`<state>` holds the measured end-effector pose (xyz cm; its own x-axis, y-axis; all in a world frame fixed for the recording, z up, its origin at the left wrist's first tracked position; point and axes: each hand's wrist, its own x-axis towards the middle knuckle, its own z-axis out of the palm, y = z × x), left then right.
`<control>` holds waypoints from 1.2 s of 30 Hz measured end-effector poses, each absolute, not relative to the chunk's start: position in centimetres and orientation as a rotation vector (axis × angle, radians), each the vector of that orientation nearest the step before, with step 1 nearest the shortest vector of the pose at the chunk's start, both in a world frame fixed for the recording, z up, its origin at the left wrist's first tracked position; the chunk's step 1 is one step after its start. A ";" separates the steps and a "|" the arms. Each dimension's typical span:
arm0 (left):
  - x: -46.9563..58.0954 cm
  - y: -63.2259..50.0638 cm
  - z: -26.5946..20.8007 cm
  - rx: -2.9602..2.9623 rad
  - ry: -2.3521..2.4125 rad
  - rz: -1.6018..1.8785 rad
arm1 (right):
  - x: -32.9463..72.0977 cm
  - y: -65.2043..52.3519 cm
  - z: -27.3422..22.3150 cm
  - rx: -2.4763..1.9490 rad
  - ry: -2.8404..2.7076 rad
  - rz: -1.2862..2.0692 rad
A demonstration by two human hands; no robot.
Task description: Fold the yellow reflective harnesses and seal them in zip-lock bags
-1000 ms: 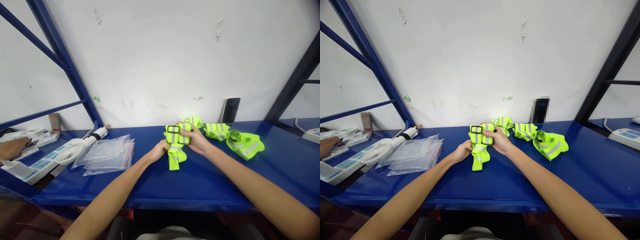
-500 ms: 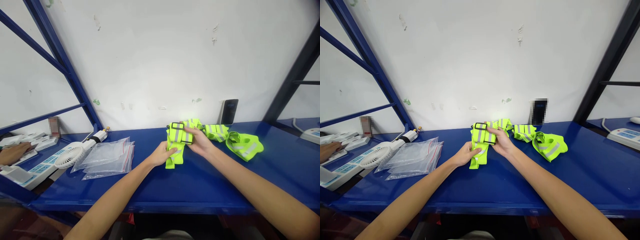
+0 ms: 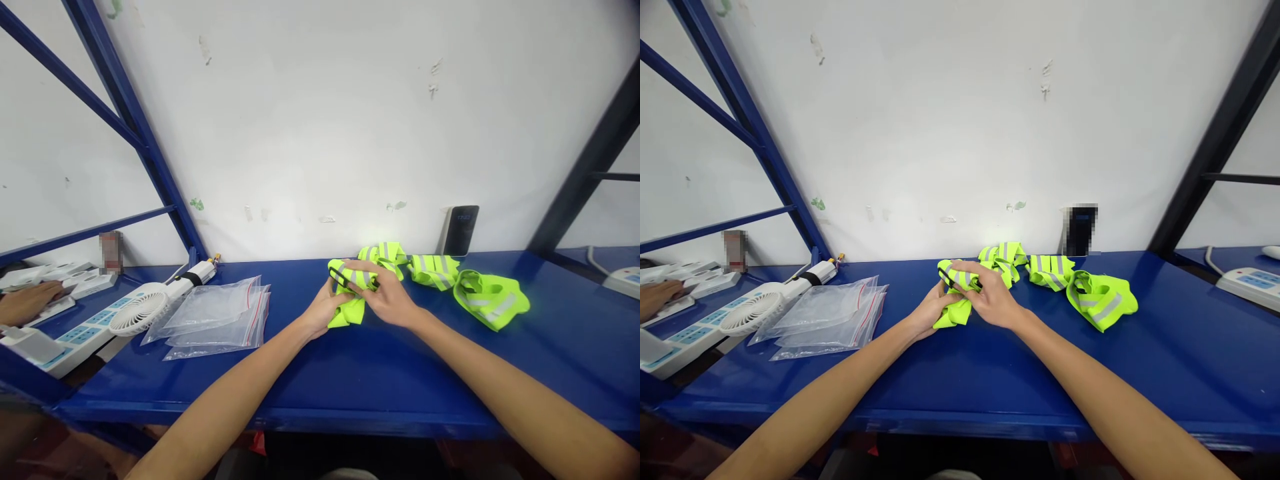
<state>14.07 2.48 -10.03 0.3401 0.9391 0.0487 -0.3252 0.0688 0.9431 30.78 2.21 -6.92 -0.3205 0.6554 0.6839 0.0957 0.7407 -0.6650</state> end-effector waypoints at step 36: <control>11.5 3.3 -9.4 1.028 0.611 0.754 | 31.6 2.8 -7.6 -0.593 -2.238 0.367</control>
